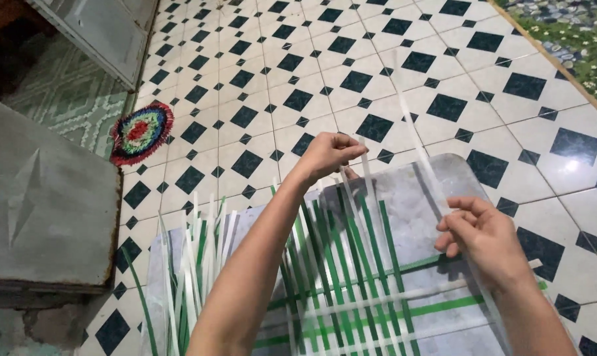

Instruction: Weaving green and white plastic strips together on a flat surface to create a patterned mat.

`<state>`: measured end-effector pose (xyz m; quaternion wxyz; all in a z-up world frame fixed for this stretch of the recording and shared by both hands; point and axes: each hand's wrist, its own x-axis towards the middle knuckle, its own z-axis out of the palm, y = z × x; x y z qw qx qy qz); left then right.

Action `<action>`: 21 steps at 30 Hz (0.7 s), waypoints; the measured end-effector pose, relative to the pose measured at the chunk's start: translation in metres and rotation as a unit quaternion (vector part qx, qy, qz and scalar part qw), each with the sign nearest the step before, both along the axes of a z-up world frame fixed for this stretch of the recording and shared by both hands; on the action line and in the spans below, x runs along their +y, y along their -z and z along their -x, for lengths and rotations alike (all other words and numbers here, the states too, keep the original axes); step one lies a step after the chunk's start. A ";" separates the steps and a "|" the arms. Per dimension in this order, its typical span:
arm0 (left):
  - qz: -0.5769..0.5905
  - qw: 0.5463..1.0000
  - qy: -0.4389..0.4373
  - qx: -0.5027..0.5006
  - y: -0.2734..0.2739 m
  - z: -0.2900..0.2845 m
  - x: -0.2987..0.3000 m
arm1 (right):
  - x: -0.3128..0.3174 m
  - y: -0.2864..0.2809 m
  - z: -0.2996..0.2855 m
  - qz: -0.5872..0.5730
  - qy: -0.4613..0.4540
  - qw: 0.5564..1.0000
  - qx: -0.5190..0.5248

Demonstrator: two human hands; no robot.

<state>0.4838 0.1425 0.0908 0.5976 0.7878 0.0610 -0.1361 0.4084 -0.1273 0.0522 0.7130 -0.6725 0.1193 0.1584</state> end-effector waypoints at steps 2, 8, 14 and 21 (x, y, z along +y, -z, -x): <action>-0.029 0.999 0.012 -0.036 -0.001 0.007 -0.001 | 0.004 0.014 0.001 0.033 -0.030 0.999 -0.028; -0.084 0.986 0.050 -0.133 -0.024 0.030 -0.013 | 0.012 -0.010 0.008 0.198 -0.106 0.974 -0.038; -0.140 0.978 0.021 -0.150 -0.036 0.042 -0.022 | 0.008 -0.013 -0.002 0.326 -0.121 0.933 -0.095; -0.128 0.982 0.012 -0.140 -0.041 0.050 -0.028 | 0.005 -0.011 -0.032 0.370 -0.128 0.906 -0.162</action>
